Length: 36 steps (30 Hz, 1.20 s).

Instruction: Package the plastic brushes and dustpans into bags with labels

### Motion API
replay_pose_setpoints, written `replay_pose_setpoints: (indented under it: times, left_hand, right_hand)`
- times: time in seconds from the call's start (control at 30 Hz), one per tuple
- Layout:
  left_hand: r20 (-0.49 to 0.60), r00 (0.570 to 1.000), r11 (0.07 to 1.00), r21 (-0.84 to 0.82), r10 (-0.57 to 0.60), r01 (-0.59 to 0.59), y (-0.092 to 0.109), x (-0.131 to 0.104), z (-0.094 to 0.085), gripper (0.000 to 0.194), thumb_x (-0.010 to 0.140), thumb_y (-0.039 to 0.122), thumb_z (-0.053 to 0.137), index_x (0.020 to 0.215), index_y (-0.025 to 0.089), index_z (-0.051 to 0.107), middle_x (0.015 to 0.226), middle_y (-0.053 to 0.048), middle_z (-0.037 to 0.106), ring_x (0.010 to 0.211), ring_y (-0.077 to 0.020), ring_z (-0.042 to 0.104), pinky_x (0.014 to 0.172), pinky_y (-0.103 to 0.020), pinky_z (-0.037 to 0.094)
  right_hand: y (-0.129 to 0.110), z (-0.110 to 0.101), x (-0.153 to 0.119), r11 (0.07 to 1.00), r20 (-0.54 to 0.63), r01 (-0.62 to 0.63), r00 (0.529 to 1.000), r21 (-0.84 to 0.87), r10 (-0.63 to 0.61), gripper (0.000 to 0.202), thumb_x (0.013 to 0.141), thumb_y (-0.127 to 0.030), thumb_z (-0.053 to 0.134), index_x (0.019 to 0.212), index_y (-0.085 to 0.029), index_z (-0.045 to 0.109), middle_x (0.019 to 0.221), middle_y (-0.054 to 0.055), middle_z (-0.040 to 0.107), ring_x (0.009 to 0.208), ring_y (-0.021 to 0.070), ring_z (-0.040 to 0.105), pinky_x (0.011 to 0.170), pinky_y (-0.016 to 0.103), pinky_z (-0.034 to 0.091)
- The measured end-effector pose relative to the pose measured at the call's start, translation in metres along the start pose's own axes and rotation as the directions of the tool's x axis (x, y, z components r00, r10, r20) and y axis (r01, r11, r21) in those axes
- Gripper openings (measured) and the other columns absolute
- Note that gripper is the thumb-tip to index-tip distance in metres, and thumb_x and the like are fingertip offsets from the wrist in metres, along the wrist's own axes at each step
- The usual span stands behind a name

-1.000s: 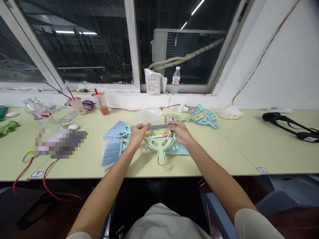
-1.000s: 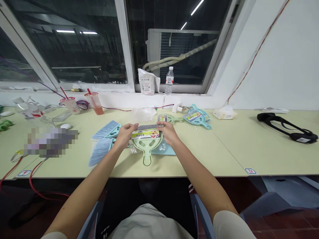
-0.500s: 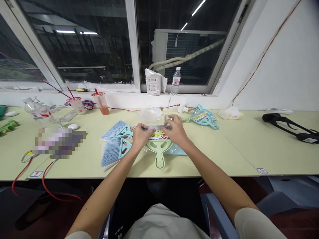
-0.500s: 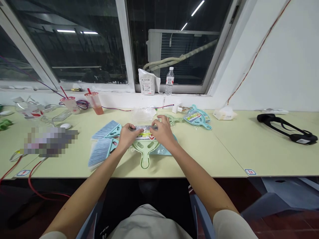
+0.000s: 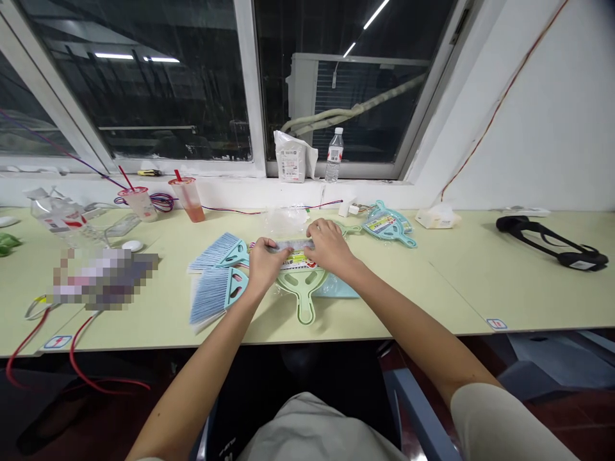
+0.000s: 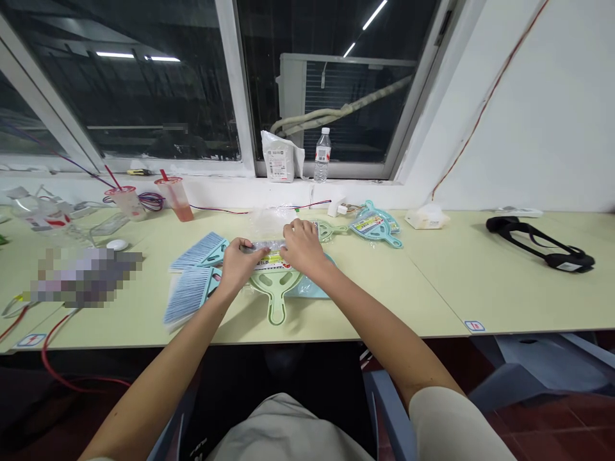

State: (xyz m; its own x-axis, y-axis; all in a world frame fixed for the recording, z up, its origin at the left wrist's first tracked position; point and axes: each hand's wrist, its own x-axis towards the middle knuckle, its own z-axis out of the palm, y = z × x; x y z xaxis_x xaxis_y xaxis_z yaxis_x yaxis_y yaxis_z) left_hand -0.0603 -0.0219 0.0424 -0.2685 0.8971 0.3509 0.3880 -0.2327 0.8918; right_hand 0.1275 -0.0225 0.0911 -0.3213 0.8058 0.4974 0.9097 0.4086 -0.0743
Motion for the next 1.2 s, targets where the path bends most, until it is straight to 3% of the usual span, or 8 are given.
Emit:
replay_pose_setpoints:
  times: [0.13, 0.23, 0.3, 0.4, 0.5, 0.83, 1.03, 1.2]
  left_hand:
    - [-0.040, 0.999, 1.000, 0.008, 0.004, -0.003, 0.000, 0.001, -0.004, 0.040, 0.064, 0.040, 0.083, 0.085, 0.021, 0.054, 0.078, 0.003, 0.055, 0.067, -0.0134, 0.049, 0.060, -0.026, 0.037]
    - [-0.055, 0.998, 1.000, 0.006, -0.005, 0.006, 0.004, 0.001, -0.005, 0.040, 0.065, 0.041, 0.083, 0.085, 0.021, 0.054, 0.079, 0.002, 0.056, 0.067, -0.0132, 0.048, 0.061, -0.026, 0.037]
    - [-0.060, 0.998, 1.000, -0.011, -0.008, 0.007, 0.008, 0.001, -0.004, 0.040, 0.065, 0.041, 0.083, 0.085, 0.021, 0.054, 0.079, 0.002, 0.056, 0.067, -0.0130, 0.048, 0.061, -0.025, 0.038]
    - [-0.063, 0.998, 0.999, -0.044, -0.007, 0.004, 0.011, 0.002, -0.003, 0.038, 0.065, 0.041, 0.082, 0.083, 0.021, 0.055, 0.078, 0.002, 0.056, 0.067, -0.0126, 0.048, 0.060, -0.025, 0.037]
    - [-0.028, 0.999, 0.992, -0.123, -0.038, 0.034, 0.007, 0.006, -0.002, 0.034, 0.067, 0.040, 0.080, 0.083, 0.020, 0.057, 0.076, 0.002, 0.057, 0.066, -0.0124, 0.050, 0.059, -0.024, 0.039]
    - [0.205, 0.960, 0.804, -0.528, -0.192, 0.273, -0.003, 0.014, -0.010, 0.033, 0.068, 0.034, 0.070, 0.096, 0.018, 0.070, 0.087, -0.003, 0.066, 0.066, -0.0147, 0.060, 0.058, -0.027, 0.048]
    - [0.478, 0.862, 0.665, -0.589, -0.171, 0.458, 0.002, 0.017, -0.027, 0.027, 0.071, 0.024, 0.069, 0.097, 0.016, 0.072, 0.089, -0.007, 0.070, 0.068, -0.0172, 0.066, 0.058, -0.030, 0.055]
    - [0.624, 0.781, 0.687, -0.553, -0.035, 0.472, -0.006, 0.020, -0.038, 0.028, 0.077, 0.029, 0.080, 0.101, 0.017, 0.073, 0.092, -0.009, 0.072, 0.081, -0.0206, 0.072, 0.074, -0.036, 0.063]
  right_hand:
    - [0.024, 0.002, -0.001, 0.983, -0.007, -0.143, 0.989, 0.119, 0.145, 0.022, 0.082, -0.022, 0.065, 0.103, -0.019, 0.061, 0.116, 0.015, 0.059, 0.111, 0.0319, 0.053, 0.098, 0.046, 0.042]
    - [0.041, 0.007, -0.004, 0.856, 0.051, -0.280, 0.956, 0.434, 0.288, 0.021, 0.080, -0.027, 0.067, 0.098, -0.021, 0.058, 0.109, 0.010, 0.063, 0.100, 0.0267, 0.061, 0.090, 0.043, 0.049]
    - [0.048, 0.010, -0.007, 0.590, 0.200, -0.392, 0.910, 0.706, 0.364, 0.023, 0.081, -0.032, 0.068, 0.099, -0.022, 0.058, 0.100, 0.006, 0.067, 0.088, 0.0234, 0.065, 0.082, 0.041, 0.053]
    - [0.052, 0.012, -0.013, 0.075, 0.428, -0.467, 0.855, 0.881, 0.292, 0.030, 0.081, -0.037, 0.071, 0.106, -0.023, 0.061, 0.091, 0.004, 0.069, 0.076, 0.0213, 0.068, 0.073, 0.040, 0.057]
    - [0.054, 0.013, -0.019, -0.131, 0.449, -0.430, 0.873, 0.893, 0.193, 0.039, 0.078, -0.036, 0.078, 0.113, -0.023, 0.066, 0.087, 0.002, 0.070, 0.072, 0.0200, 0.068, 0.071, 0.040, 0.059]
    - [0.059, 0.026, -0.021, -0.190, 0.424, -0.388, 0.880, 0.902, 0.212, 0.038, 0.080, -0.035, 0.077, 0.117, -0.025, 0.071, 0.083, 0.001, 0.069, 0.070, 0.0164, 0.066, 0.068, 0.034, 0.058]
    - [0.064, 0.023, -0.014, -0.186, 0.424, -0.382, 0.839, 0.905, 0.341, 0.023, 0.078, -0.031, 0.078, 0.098, -0.018, 0.075, 0.081, 0.003, 0.071, 0.064, 0.0147, 0.064, 0.060, 0.029, 0.055]
    - [0.071, 0.020, -0.009, -0.166, 0.467, -0.437, 0.806, 0.884, 0.363, 0.015, 0.084, -0.024, 0.071, 0.097, -0.018, 0.075, 0.075, 0.002, 0.070, 0.061, 0.0148, 0.064, 0.060, 0.028, 0.055]
